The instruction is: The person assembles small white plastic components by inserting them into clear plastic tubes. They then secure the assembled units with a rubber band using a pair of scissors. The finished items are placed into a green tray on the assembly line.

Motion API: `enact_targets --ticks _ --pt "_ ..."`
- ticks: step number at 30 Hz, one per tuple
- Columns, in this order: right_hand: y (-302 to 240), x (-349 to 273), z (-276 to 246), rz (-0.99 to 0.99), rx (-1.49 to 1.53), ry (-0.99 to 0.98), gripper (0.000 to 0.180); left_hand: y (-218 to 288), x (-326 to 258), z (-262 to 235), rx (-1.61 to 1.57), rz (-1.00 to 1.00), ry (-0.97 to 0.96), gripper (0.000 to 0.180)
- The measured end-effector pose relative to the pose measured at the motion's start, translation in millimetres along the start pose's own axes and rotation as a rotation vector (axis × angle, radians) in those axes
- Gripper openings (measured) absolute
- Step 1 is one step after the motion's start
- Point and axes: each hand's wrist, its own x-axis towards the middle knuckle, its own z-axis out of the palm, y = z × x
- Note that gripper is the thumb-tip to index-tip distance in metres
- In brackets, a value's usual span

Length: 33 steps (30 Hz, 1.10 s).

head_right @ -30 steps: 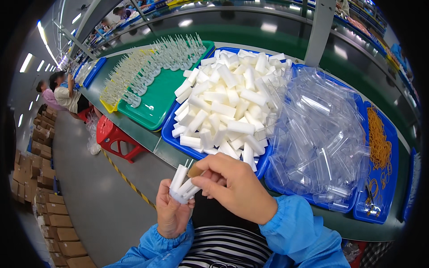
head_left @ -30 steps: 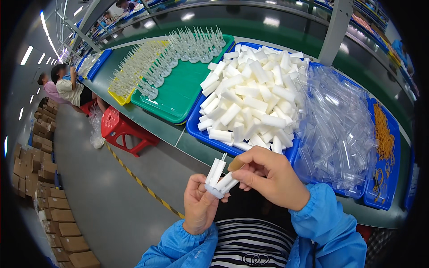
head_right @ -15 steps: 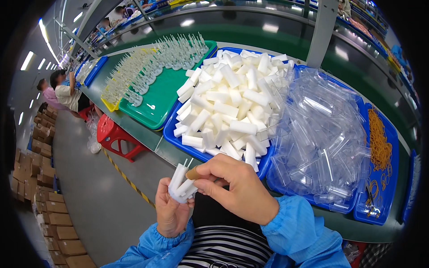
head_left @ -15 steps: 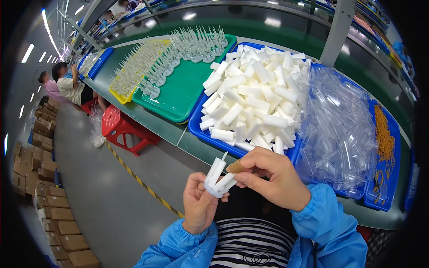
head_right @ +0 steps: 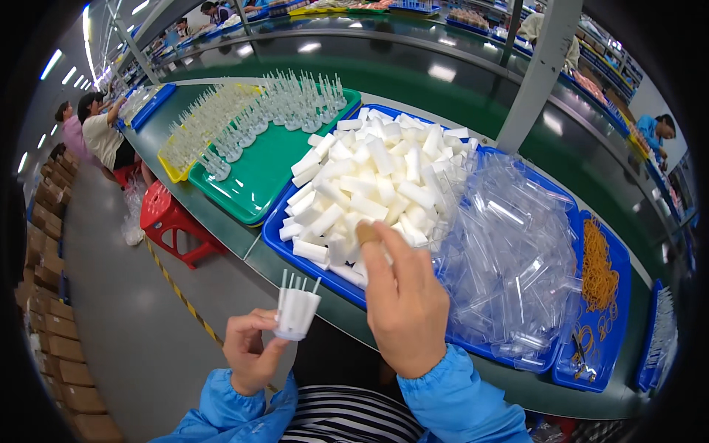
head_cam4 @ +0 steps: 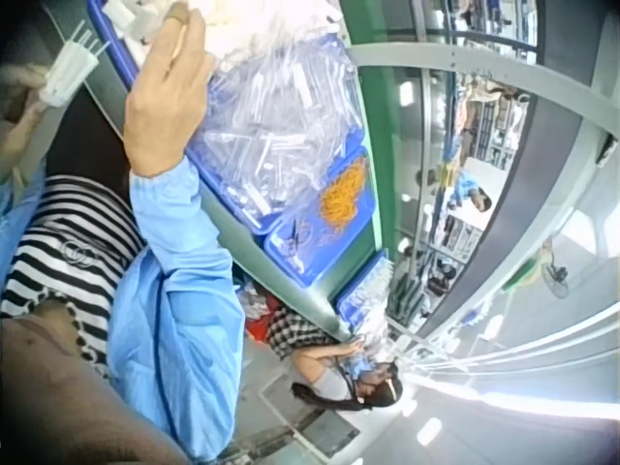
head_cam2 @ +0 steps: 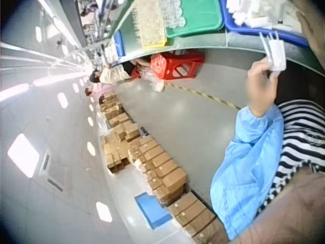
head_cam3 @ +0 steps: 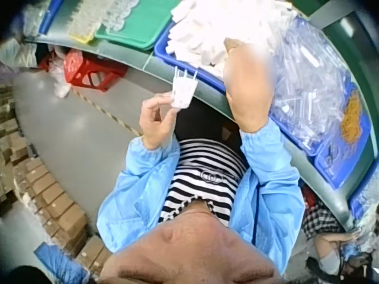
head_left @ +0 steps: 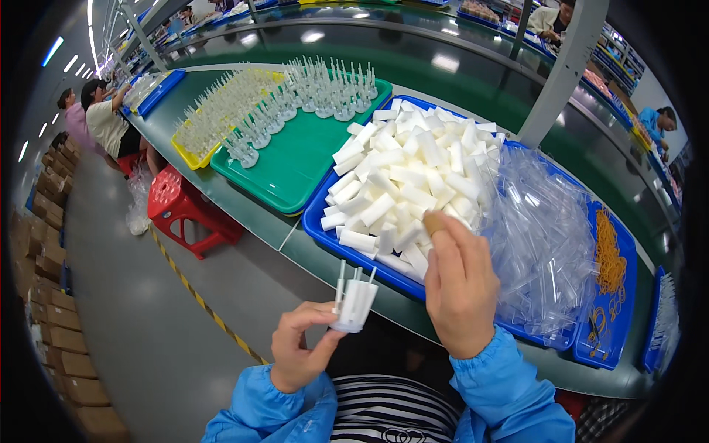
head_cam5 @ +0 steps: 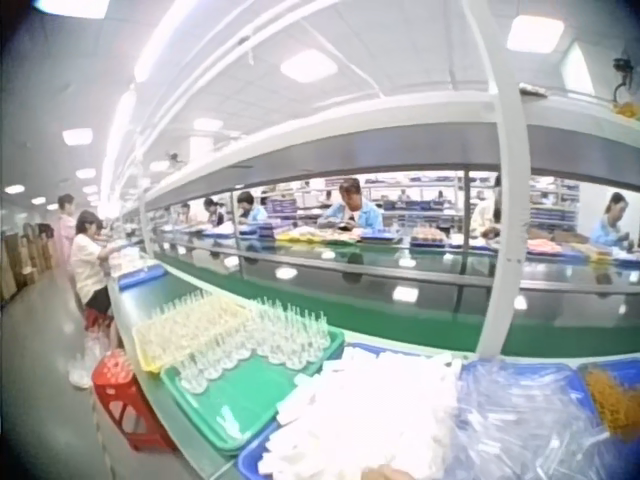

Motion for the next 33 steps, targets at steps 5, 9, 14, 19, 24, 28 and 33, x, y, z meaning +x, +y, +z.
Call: enact_targets --ticks 5,9,14,19,24,28,33 --pt "6.9 4.2 6.0 0.041 -0.153 -0.109 0.040 -2.6 12.6 11.3 0.216 0.187 -0.116 0.039" --pt "10.9 3.2 8.6 0.036 -0.050 -0.049 0.041 -6.1 17.1 15.3 0.225 0.223 -0.145 0.038" --pt "-2.7 0.7 -3.4 0.301 0.736 -0.045 0.034 -0.4 17.1 13.6 0.367 0.318 -0.196 0.035" --pt "-2.3 1.1 -8.4 0.687 1.323 -0.292 0.034 17.1 18.7 13.0 0.448 0.367 -0.232 0.036" --pt "-1.8 4.7 -10.0 0.764 1.291 -0.323 0.033 20.1 15.8 10.6 0.487 0.387 -0.252 0.036" --pt "-1.4 1.9 -10.1 0.774 1.293 -0.442 0.028 22.5 16.0 11.7 0.482 0.377 -0.267 0.035" --pt "-0.3 -3.6 -8.3 0.526 1.220 -0.568 0.028 20.5 17.8 5.4 0.520 0.395 -0.297 0.035"
